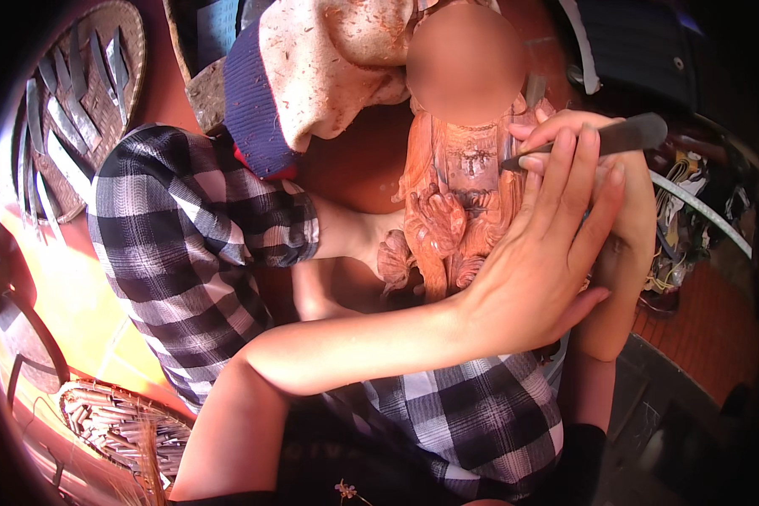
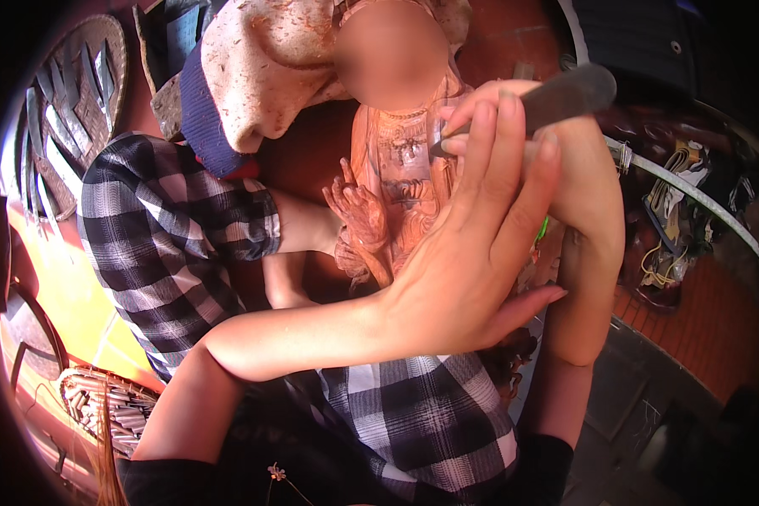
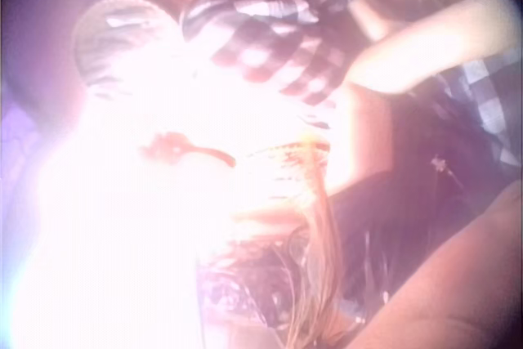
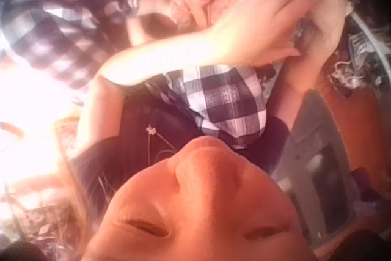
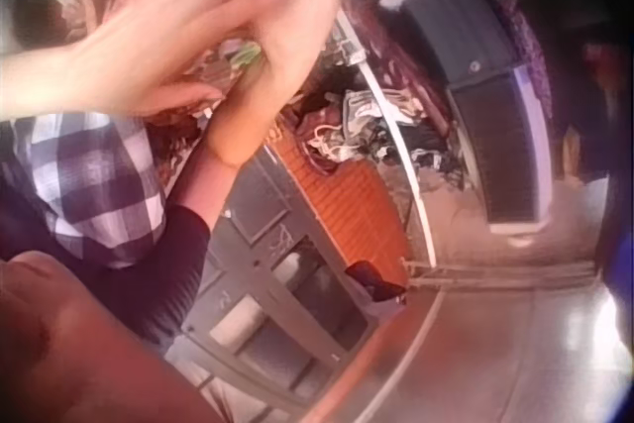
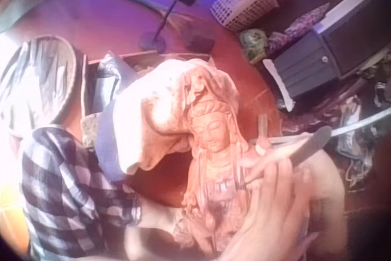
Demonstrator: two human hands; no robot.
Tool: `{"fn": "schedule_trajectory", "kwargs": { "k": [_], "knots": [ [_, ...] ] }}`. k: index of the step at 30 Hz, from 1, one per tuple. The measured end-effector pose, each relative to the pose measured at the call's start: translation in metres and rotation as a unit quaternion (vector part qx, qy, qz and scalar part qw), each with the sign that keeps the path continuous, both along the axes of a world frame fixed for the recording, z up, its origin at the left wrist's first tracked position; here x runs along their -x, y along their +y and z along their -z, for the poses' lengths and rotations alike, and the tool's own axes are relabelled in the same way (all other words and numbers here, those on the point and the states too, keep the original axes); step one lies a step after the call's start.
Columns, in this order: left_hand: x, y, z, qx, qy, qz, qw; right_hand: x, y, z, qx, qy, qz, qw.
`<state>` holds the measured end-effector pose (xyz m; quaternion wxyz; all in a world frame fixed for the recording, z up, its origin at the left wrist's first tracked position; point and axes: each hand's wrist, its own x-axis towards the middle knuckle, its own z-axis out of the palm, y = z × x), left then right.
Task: The person carves a wooden statue using a chisel, focusing on refining the details of the figure's face and clothing. The person holds the statue with one hand and uses the chisel with the other to remove small shavings of wood.
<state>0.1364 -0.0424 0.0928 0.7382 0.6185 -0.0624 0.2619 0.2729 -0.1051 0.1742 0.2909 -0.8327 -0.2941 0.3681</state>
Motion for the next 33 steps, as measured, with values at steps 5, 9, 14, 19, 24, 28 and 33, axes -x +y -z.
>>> {"fn": "schedule_trajectory", "kwargs": {
  "k": [5,9,14,19,24,28,33],
  "knots": [
    [0.021,-0.003,-0.010,0.006,0.010,0.068,0.998,-0.005,-0.006,-0.009,-0.015,-0.038,-0.102,0.994],
    [0.007,0.006,-0.006,-0.017,0.020,0.033,0.999,0.011,0.010,-0.001,-0.061,-0.048,-0.045,0.996],
    [0.005,0.007,-0.006,-0.028,0.025,0.045,0.998,0.001,0.000,-0.005,-0.021,-0.036,-0.074,0.996],
    [0.022,0.004,-0.017,-0.033,0.026,0.099,0.994,-0.009,-0.006,-0.017,0.009,-0.021,-0.117,0.993],
    [-0.003,0.003,-0.005,-0.013,0.003,0.016,1.000,0.008,0.010,-0.001,-0.011,-0.070,-0.027,0.997],
    [0.020,0.006,-0.010,-0.035,0.028,0.084,0.995,-0.009,-0.007,-0.007,-0.007,-0.058,-0.172,0.983],
    [0.001,0.004,-0.002,-0.021,0.012,0.018,1.000,0.011,0.010,0.008,-0.059,-0.081,-0.015,0.995]
  ]
}}
